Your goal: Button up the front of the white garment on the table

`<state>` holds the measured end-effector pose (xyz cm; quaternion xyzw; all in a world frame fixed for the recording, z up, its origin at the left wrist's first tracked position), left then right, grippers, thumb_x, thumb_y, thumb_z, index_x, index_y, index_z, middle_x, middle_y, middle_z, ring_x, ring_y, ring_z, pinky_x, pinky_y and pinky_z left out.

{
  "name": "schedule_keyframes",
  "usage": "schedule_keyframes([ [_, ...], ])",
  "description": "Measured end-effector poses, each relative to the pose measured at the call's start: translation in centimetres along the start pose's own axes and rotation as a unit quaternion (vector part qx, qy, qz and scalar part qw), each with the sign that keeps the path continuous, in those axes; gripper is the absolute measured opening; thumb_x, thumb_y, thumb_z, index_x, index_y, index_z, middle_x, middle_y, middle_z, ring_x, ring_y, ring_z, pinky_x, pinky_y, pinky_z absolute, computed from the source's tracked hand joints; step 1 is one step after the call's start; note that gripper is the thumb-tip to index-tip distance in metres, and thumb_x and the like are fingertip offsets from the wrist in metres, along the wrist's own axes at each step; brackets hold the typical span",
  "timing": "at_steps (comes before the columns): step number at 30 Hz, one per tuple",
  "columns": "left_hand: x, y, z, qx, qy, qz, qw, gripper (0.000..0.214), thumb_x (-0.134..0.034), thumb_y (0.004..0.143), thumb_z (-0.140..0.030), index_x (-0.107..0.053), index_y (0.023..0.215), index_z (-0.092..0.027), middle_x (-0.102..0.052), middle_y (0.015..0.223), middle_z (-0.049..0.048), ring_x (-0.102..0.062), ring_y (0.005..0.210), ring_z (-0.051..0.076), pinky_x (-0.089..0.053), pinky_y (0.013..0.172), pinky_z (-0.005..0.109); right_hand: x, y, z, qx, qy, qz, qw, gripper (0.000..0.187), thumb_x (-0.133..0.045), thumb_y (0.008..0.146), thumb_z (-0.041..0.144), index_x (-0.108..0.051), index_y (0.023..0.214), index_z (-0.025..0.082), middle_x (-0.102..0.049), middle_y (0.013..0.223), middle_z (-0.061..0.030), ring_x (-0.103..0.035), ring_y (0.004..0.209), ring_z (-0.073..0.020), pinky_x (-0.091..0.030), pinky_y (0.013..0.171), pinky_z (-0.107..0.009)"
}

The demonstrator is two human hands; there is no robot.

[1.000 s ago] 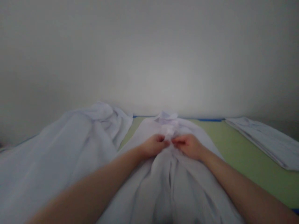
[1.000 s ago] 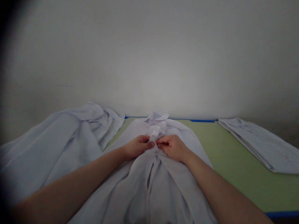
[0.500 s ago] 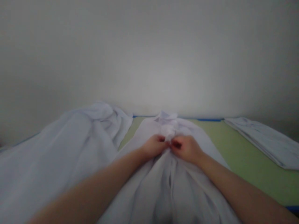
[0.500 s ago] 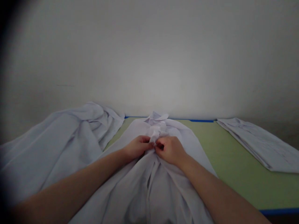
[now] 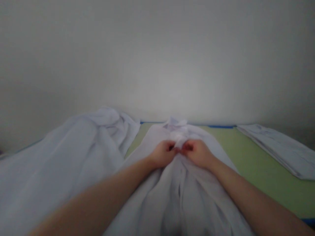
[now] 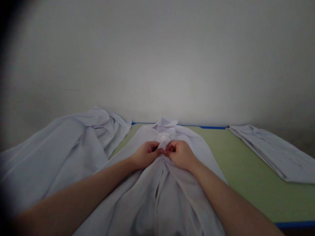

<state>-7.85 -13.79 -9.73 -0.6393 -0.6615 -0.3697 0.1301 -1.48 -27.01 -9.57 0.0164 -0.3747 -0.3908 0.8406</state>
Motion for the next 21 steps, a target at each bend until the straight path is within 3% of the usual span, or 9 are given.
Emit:
schedule_keyframes([
  [6, 0.7, -0.2, -0.6, -0.037, 0.035, 0.018, 0.999, 0.025, -0.043, 0.083, -0.028, -0.062, 0.082, -0.012, -0.059, 0.073, -0.0001, -0.051, 0.068, 0.012, -0.039, 0.062, 0.021, -0.4, -0.1, -0.8, -0.066, 0.190, 0.054, 0.978, 0.021, -0.068, 0.064, 0.030, -0.063, 0.075, 0.013, -0.064, 0.072, -0.0025, -0.055, 0.063, -0.0112, -0.042, 0.063, -0.024],
  [12, 1.0, -0.6, -1.7, -0.067, 0.112, -0.004, 0.991, 0.022, -0.043, 0.083, -0.027, -0.061, 0.080, -0.014, -0.059, 0.077, 0.0033, -0.051, 0.074, 0.014, -0.040, 0.071, 0.024, -1.7, -0.7, -1.3, -0.171, 0.364, 0.088, 0.911, 0.029, -0.070, 0.061, 0.030, -0.061, 0.083, 0.013, -0.065, 0.077, -0.0056, -0.058, 0.066, -0.0147, -0.045, 0.064, -0.028],
  [14, 0.8, -0.7, -1.9, -0.055, 0.129, -0.020, 0.990, 0.021, -0.044, 0.082, -0.027, -0.061, 0.080, -0.014, -0.060, 0.078, 0.0047, -0.052, 0.075, 0.015, -0.040, 0.073, 0.025, -1.7, -0.7, -1.2, -0.168, 0.353, 0.093, 0.916, 0.029, -0.069, 0.063, 0.032, -0.061, 0.084, 0.013, -0.065, 0.077, -0.0061, -0.058, 0.066, -0.0152, -0.045, 0.064, -0.028],
  [17, 0.3, -0.5, -1.9, -0.046, 0.109, -0.028, 0.993, 0.023, -0.042, 0.080, -0.022, -0.063, 0.085, -0.015, -0.064, 0.085, 0.0050, -0.055, 0.080, 0.016, -0.041, 0.076, 0.025, -1.1, -0.5, -1.0, -0.136, 0.283, 0.083, 0.946, 0.029, -0.066, 0.067, 0.036, -0.062, 0.085, 0.013, -0.064, 0.074, -0.0047, -0.057, 0.068, -0.0144, -0.044, 0.063, -0.026],
  [21, 0.4, 1.1, 0.0, 0.004, 0.088, -0.028, 0.996, 0.030, -0.041, 0.078, -0.021, -0.065, 0.094, -0.015, -0.067, 0.094, 0.0051, -0.058, 0.086, 0.018, -0.043, 0.077, 0.026, 0.2, -0.2, -0.7, -0.122, 0.195, 0.117, 0.966, 0.031, -0.068, 0.066, 0.035, -0.061, 0.086, 0.013, -0.064, 0.078, -0.0035, -0.057, 0.068, -0.0128, -0.043, 0.061, -0.023],
])
Point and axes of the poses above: each hand's wrist, its own y-axis towards the middle knuckle, its own x-axis out of the back of the hand, z = x × y, the point moved 4 cm from there along y, towards the middle knuckle
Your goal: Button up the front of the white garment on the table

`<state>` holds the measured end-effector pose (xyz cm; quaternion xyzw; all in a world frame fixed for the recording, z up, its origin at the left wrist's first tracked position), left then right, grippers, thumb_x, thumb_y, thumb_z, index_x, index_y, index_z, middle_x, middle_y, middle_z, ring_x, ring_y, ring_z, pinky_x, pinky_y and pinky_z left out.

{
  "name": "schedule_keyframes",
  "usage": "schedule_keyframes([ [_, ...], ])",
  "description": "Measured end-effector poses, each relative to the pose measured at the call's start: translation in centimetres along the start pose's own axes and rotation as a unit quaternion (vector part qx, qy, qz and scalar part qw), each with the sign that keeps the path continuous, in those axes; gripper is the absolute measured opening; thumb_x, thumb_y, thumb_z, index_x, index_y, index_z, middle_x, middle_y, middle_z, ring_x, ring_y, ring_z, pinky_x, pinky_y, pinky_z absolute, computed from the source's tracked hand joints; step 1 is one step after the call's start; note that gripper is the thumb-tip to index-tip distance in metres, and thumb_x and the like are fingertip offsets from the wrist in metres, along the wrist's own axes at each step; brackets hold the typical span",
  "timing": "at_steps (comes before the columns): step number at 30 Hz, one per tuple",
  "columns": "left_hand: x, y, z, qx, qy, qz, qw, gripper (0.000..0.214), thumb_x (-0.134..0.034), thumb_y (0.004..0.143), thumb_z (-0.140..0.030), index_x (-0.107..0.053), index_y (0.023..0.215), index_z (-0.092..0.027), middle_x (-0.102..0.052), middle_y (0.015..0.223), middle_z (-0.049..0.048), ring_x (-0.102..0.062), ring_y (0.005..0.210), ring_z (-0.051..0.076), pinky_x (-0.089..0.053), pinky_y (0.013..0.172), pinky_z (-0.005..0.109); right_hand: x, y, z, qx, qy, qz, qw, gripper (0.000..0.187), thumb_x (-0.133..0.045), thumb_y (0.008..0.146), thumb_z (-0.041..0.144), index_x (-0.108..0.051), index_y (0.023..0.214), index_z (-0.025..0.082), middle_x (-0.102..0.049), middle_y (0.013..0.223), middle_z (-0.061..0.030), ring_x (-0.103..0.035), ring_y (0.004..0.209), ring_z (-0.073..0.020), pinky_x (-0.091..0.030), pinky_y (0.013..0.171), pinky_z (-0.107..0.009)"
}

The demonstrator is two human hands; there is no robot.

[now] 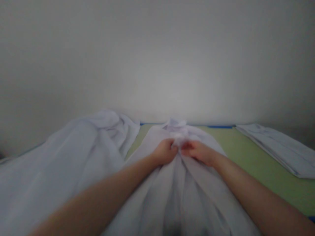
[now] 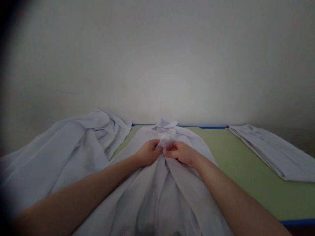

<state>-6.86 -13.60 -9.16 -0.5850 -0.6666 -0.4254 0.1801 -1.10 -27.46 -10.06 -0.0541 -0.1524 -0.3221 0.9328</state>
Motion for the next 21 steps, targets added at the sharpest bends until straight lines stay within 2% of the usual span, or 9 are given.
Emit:
schedule_keyframes([
  [5, 1.3, 3.5, 3.3, 0.112, 0.040, -0.004, 0.993, 0.029, -0.043, 0.077, -0.025, -0.067, 0.087, -0.011, -0.068, 0.088, 0.0099, -0.060, 0.083, 0.021, -0.043, 0.072, 0.028, 1.7, -1.2, 0.0, -0.057, -0.103, 0.040, 0.992, 0.022, -0.064, 0.069, 0.032, -0.063, 0.081, 0.013, -0.066, 0.077, -0.0043, -0.057, 0.059, -0.0122, -0.041, 0.052, -0.022],
  [8, 2.1, 5.4, 4.2, 0.154, 0.063, -0.017, 0.986, 0.029, -0.045, 0.077, -0.028, -0.066, 0.086, -0.010, -0.067, 0.088, 0.0122, -0.060, 0.082, 0.021, -0.043, 0.073, 0.028, 2.6, -2.1, 0.3, -0.035, -0.138, 0.016, 0.990, 0.019, -0.060, 0.072, 0.031, -0.066, 0.080, 0.015, -0.067, 0.078, -0.0044, -0.057, 0.059, -0.0125, -0.041, 0.051, -0.021],
  [11, 2.7, 6.1, 3.9, 0.161, 0.117, -0.016, 0.980, 0.029, -0.049, 0.076, -0.033, -0.066, 0.083, -0.010, -0.066, 0.084, 0.0135, -0.060, 0.079, 0.023, -0.043, 0.072, 0.031, 2.8, -2.7, 0.7, -0.004, -0.162, -0.021, 0.987, 0.017, -0.061, 0.071, 0.029, -0.067, 0.078, 0.015, -0.067, 0.076, -0.0040, -0.058, 0.059, -0.0132, -0.041, 0.052, -0.021],
  [13, 3.5, 5.5, 2.6, 0.129, 0.157, -0.048, 0.978, 0.029, -0.054, 0.073, -0.032, -0.063, 0.090, -0.010, -0.064, 0.089, 0.0135, -0.059, 0.080, 0.022, -0.043, 0.074, 0.031, 2.7, -2.7, 0.7, 0.004, -0.186, -0.038, 0.982, 0.018, -0.062, 0.070, 0.030, -0.067, 0.077, 0.015, -0.066, 0.073, -0.0035, -0.056, 0.058, -0.0129, -0.039, 0.050, -0.021],
  [16, 4.4, 3.1, -0.9, 0.011, 0.181, -0.082, 0.980, 0.038, -0.058, 0.068, -0.025, -0.058, 0.105, -0.014, -0.059, 0.106, 0.0117, -0.056, 0.089, 0.020, -0.041, 0.082, 0.029, 2.3, -2.5, 0.3, -0.002, -0.216, -0.056, 0.975, 0.027, -0.059, 0.073, 0.040, -0.067, 0.076, 0.014, -0.064, 0.068, -0.0032, -0.052, 0.053, -0.0115, -0.035, 0.047, -0.021],
  [18, 4.2, 0.8, -3.1, -0.046, 0.183, -0.031, 0.982, 0.031, -0.058, 0.068, -0.022, -0.062, 0.098, -0.017, -0.060, 0.102, 0.0089, -0.055, 0.089, 0.019, -0.040, 0.084, 0.028, 2.1, -2.2, 0.2, 0.000, -0.225, -0.082, 0.971, 0.037, -0.054, 0.076, 0.047, -0.065, 0.072, 0.012, -0.060, 0.063, -0.0030, -0.048, 0.050, -0.0102, -0.032, 0.046, -0.021],
  [21, 3.1, -2.0, -4.3, -0.027, 0.188, 0.084, 0.978, 0.011, -0.057, 0.067, -0.025, -0.066, 0.069, -0.018, -0.063, 0.071, 0.0062, -0.056, 0.071, 0.019, -0.042, 0.074, 0.030, 1.8, -1.9, 0.3, 0.012, -0.232, -0.113, 0.966, 0.040, -0.050, 0.077, 0.049, -0.061, 0.066, 0.012, -0.054, 0.057, -0.0006, -0.042, 0.048, -0.0088, -0.028, 0.045, -0.021],
])
Point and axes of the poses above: each hand's wrist, its own y-axis towards the middle knuckle, its own x-axis out of the back of the hand, z = x × y, the point moved 4 cm from there along y, towards the middle knuckle
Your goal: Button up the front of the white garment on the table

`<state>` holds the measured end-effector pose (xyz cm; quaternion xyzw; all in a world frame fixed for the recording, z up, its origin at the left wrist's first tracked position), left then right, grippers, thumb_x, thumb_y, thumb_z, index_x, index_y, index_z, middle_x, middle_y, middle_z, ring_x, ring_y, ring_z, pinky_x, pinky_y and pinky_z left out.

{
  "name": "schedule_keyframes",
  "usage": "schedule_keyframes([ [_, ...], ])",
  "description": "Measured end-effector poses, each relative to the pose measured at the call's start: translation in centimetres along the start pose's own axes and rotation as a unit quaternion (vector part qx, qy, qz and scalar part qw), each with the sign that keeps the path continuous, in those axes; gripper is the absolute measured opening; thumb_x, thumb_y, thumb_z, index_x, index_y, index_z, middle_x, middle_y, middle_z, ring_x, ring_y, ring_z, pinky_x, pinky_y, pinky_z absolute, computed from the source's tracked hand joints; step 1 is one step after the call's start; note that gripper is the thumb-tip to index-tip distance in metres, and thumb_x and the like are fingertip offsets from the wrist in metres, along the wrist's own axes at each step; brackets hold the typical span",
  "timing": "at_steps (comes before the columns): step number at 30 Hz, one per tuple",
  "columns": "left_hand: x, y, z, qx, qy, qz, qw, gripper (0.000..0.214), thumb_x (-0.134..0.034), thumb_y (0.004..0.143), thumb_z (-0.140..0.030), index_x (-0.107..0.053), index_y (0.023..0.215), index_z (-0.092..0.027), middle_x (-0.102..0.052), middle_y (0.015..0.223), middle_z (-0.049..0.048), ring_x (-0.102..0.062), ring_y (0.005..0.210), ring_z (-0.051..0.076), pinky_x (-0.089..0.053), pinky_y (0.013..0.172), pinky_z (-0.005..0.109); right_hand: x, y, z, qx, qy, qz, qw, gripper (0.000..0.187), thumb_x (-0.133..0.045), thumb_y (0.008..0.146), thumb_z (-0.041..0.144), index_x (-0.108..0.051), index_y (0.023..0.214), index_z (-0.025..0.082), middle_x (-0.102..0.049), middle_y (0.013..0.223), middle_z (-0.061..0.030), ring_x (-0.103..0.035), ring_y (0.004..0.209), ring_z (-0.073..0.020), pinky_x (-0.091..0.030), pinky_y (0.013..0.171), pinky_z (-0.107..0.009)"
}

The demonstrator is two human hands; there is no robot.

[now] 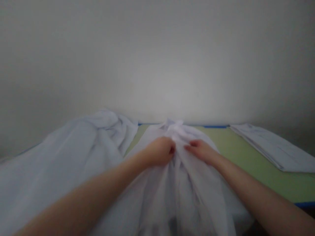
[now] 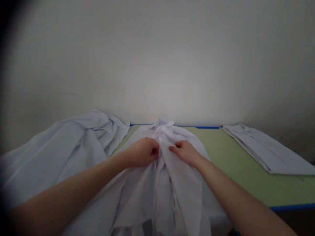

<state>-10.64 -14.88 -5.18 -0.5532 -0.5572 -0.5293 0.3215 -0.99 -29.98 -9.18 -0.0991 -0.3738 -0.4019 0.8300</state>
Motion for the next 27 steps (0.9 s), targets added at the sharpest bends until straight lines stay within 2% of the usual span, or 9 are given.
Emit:
schedule_keyframes([
  [2, -0.9, -1.0, 0.1, 0.031, 0.002, 0.043, 0.999, 0.015, -0.055, 0.067, -0.025, -0.065, 0.061, -0.017, -0.061, 0.061, 0.0065, -0.055, 0.062, 0.018, -0.042, 0.067, 0.030, -0.1, 0.0, 0.3, 0.010, -0.008, -0.003, 1.000, 0.037, -0.050, 0.077, 0.046, -0.059, 0.065, 0.013, -0.052, 0.056, 0.0006, -0.041, 0.049, -0.0087, -0.028, 0.046, -0.021],
  [4, -1.5, -1.4, 0.7, 0.047, -0.005, 0.055, 0.997, 0.018, -0.051, 0.069, -0.022, -0.067, 0.063, -0.017, -0.064, 0.064, 0.0075, -0.055, 0.061, 0.018, -0.041, 0.065, 0.028, -0.1, -0.2, 0.6, 0.019, -0.022, -0.007, 1.000, 0.035, -0.050, 0.077, 0.045, -0.058, 0.064, 0.013, -0.050, 0.055, 0.0012, -0.042, 0.050, -0.0088, -0.028, 0.047, -0.021],
  [8, -2.1, -1.3, 1.4, 0.010, -0.043, 0.074, 0.996, 0.025, -0.047, 0.068, -0.015, -0.070, 0.074, -0.019, -0.068, 0.073, 0.0068, -0.058, 0.068, 0.017, -0.041, 0.069, 0.026, 0.1, -0.8, 0.7, 0.020, -0.029, -0.015, 0.999, 0.035, -0.049, 0.077, 0.045, -0.057, 0.063, 0.014, -0.046, 0.053, 0.0024, -0.040, 0.048, -0.0086, -0.026, 0.045, -0.020],
  [13, -3.2, -1.4, 1.2, 0.060, -0.006, 0.049, 0.997, 0.020, -0.053, 0.068, -0.028, -0.070, 0.071, -0.019, -0.066, 0.070, 0.0085, -0.057, 0.065, 0.019, -0.041, 0.064, 0.028, 0.5, -1.1, 0.1, 0.018, -0.015, -0.022, 0.999, 0.035, -0.049, 0.076, 0.046, -0.056, 0.062, 0.014, -0.045, 0.052, 0.0027, -0.038, 0.047, -0.0083, -0.025, 0.044, -0.020],
  [17, -4.3, -1.4, 1.0, 0.096, 0.025, 0.014, 0.995, 0.022, -0.052, 0.070, -0.032, -0.070, 0.072, -0.018, -0.066, 0.074, 0.0103, -0.057, 0.066, 0.021, -0.041, 0.064, 0.031, 0.9, -1.0, 0.3, 0.029, -0.024, -0.045, 0.998, 0.033, -0.050, 0.076, 0.044, -0.055, 0.062, 0.015, -0.046, 0.052, 0.0027, -0.039, 0.048, -0.0085, -0.025, 0.045, -0.021],
  [22, -4.9, -1.4, 1.5, 0.110, 0.009, 0.008, 0.994, 0.020, -0.052, 0.072, -0.032, -0.068, 0.072, -0.019, -0.065, 0.072, 0.0082, -0.057, 0.064, 0.020, -0.040, 0.062, 0.030, 1.4, -1.9, 3.2, 0.064, -0.114, -0.155, 0.979, 0.031, -0.051, 0.077, 0.041, -0.052, 0.057, 0.016, -0.048, 0.052, 0.0013, -0.040, 0.050, -0.0094, -0.023, 0.048, -0.022],
  [25, -4.6, -1.3, 1.7, 0.098, -0.010, -0.001, 0.995, 0.023, -0.048, 0.075, -0.031, -0.067, 0.074, -0.019, -0.066, 0.075, 0.0080, -0.058, 0.067, 0.020, -0.040, 0.063, 0.029, 0.0, -3.2, 6.2, 0.096, -0.191, -0.192, 0.958, 0.028, -0.050, 0.079, 0.037, -0.054, 0.059, 0.017, -0.053, 0.055, -0.0016, -0.042, 0.052, -0.0108, -0.021, 0.050, -0.025],
  [27, -4.4, -1.3, 1.7, 0.079, -0.025, -0.002, 0.997, 0.023, -0.047, 0.075, -0.028, -0.067, 0.076, -0.017, -0.067, 0.079, 0.0095, -0.059, 0.073, 0.021, -0.041, 0.068, 0.030, -1.7, -3.8, 8.1, 0.129, -0.243, -0.178, 0.945, 0.025, -0.049, 0.079, 0.034, -0.056, 0.062, 0.017, -0.057, 0.060, -0.0038, -0.044, 0.054, -0.0121, -0.021, 0.052, -0.027],
])
Point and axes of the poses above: each hand's wrist, its own y-axis towards the middle knuckle, its own x-axis out of the back of the hand, z = x × y, the point moved 4 cm from there along y, towards the middle knuckle
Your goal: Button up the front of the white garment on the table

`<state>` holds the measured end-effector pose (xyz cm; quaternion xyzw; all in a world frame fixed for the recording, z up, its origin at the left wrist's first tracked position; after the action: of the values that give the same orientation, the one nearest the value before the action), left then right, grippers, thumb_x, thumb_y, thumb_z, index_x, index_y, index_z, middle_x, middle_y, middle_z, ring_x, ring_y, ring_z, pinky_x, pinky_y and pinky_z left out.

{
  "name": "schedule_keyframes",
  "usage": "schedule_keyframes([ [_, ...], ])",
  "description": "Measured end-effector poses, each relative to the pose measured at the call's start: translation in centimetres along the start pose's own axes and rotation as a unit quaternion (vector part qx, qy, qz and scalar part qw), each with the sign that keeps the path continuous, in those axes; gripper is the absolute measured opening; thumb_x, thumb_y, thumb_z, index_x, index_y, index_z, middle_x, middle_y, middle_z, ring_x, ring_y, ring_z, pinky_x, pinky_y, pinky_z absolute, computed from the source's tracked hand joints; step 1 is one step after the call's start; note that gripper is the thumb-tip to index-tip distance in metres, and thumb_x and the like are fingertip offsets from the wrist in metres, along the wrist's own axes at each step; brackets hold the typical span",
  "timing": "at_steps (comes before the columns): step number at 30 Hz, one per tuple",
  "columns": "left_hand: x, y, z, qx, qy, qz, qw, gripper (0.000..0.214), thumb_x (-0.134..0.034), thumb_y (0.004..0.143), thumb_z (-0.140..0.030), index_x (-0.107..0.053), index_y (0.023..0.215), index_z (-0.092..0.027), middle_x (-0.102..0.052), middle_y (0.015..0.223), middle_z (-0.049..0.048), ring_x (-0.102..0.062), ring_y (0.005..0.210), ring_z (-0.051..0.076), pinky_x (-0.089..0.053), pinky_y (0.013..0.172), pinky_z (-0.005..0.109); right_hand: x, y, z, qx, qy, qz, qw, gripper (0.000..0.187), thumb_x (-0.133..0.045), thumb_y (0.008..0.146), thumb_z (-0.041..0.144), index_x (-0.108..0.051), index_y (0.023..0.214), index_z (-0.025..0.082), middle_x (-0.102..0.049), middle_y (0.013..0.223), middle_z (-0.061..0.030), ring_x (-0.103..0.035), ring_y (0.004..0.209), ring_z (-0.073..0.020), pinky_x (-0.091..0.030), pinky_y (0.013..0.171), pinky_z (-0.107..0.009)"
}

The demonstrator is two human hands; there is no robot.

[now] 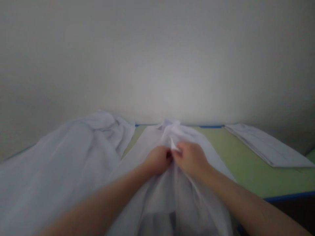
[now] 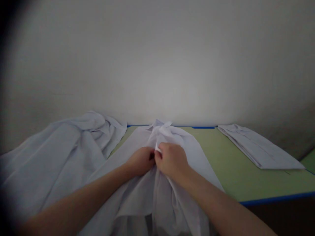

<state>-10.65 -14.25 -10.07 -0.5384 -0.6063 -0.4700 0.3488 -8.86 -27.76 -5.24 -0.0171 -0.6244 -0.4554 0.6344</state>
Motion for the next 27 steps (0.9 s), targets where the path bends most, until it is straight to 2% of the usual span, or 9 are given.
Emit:
schedule_keyframes([
  [2, 0.2, 0.0, -0.1, -0.034, -0.012, 0.003, 0.999, 0.022, -0.048, 0.073, -0.025, -0.067, 0.078, -0.016, -0.067, 0.085, 0.0112, -0.060, 0.080, 0.023, -0.041, 0.074, 0.031, -0.7, -0.5, 1.9, 0.048, -0.020, 0.028, 0.998, 0.019, -0.048, 0.079, 0.030, -0.058, 0.067, 0.018, -0.061, 0.066, -0.0047, -0.048, 0.057, -0.0135, -0.022, 0.053, -0.028],
  [4, 0.5, -0.1, -0.2, -0.056, -0.026, -0.001, 0.998, 0.022, -0.050, 0.071, -0.022, -0.067, 0.081, -0.015, -0.067, 0.089, 0.0122, -0.059, 0.084, 0.024, -0.041, 0.078, 0.032, -1.5, -0.8, 2.8, 0.079, -0.024, 0.054, 0.995, 0.015, -0.047, 0.079, 0.026, -0.058, 0.072, 0.019, -0.062, 0.071, -0.0049, -0.052, 0.061, -0.0147, -0.023, 0.055, -0.028],
  [9, 1.3, -0.7, -0.3, -0.045, -0.108, -0.006, 0.993, 0.027, -0.047, 0.066, -0.014, -0.067, 0.084, -0.015, -0.068, 0.091, 0.0087, -0.059, 0.083, 0.021, -0.043, 0.073, 0.028, -3.0, -1.4, 1.5, 0.089, -0.026, 0.088, 0.992, 0.012, -0.047, 0.078, 0.025, -0.057, 0.075, 0.019, -0.064, 0.075, -0.0041, -0.056, 0.067, -0.0158, -0.026, 0.058, -0.028],
  [12, 1.6, -0.9, -0.6, -0.049, -0.136, -0.005, 0.989, 0.026, -0.044, 0.067, -0.013, -0.066, 0.081, -0.015, -0.068, 0.085, 0.0053, -0.059, 0.078, 0.019, -0.041, 0.068, 0.025, -3.8, -1.7, 0.6, 0.087, -0.033, 0.103, 0.990, 0.013, -0.047, 0.079, 0.025, -0.058, 0.076, 0.019, -0.064, 0.076, -0.0039, -0.057, 0.068, -0.0161, -0.027, 0.058, -0.027],
  [16, 1.4, -0.8, -0.3, -0.031, -0.160, -0.017, 0.986, 0.020, -0.046, 0.069, -0.016, -0.065, 0.076, -0.014, -0.065, 0.074, 0.0027, -0.057, 0.070, 0.016, -0.039, 0.062, 0.023, -3.9, -1.9, -0.2, 0.057, -0.036, 0.077, 0.995, 0.012, -0.048, 0.079, 0.024, -0.059, 0.077, 0.020, -0.065, 0.075, -0.0026, -0.058, 0.068, -0.0156, -0.027, 0.058, -0.026],
  [19, 0.9, -0.5, 0.4, 0.014, -0.190, -0.023, 0.981, 0.017, -0.053, 0.069, -0.022, -0.065, 0.079, -0.015, -0.064, 0.070, 0.0021, -0.056, 0.066, 0.014, -0.038, 0.059, 0.022, -3.8, -1.9, -0.9, 0.020, -0.012, 0.051, 0.998, 0.012, -0.051, 0.078, 0.027, -0.060, 0.075, 0.020, -0.064, 0.072, -0.0023, -0.057, 0.067, -0.0154, -0.026, 0.057, -0.026],
  [23, 0.3, -0.3, 1.1, 0.069, -0.273, 0.001, 0.959, 0.023, -0.060, 0.068, -0.030, -0.063, 0.084, -0.014, -0.063, 0.069, 0.0029, -0.056, 0.061, 0.013, -0.039, 0.055, 0.022, -4.0, -1.6, -2.2, -0.041, 0.070, 0.025, 0.996, 0.016, -0.053, 0.078, 0.031, -0.062, 0.073, 0.019, -0.064, 0.068, -0.0024, -0.056, 0.064, -0.0140, -0.028, 0.057, -0.024],
  [27, 0.2, -0.4, 1.0, 0.080, -0.347, 0.031, 0.934, 0.023, -0.064, 0.066, -0.032, -0.064, 0.079, -0.013, -0.061, 0.064, 0.0018, -0.053, 0.056, 0.011, -0.040, 0.052, 0.021, -4.2, -1.3, -3.2, -0.083, 0.158, 0.015, 0.984, 0.020, -0.056, 0.077, 0.033, -0.063, 0.067, 0.017, -0.060, 0.061, 0.0002, -0.052, 0.058, -0.0110, -0.029, 0.055, -0.022],
])
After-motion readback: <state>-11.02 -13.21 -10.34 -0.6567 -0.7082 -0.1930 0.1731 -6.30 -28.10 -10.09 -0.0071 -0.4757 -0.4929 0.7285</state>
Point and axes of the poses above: each hand's wrist, its own y-axis towards the middle knuckle, its own x-axis out of the back of the hand, z = x × y, the point moved 4 cm from there along y, towards the middle knuckle
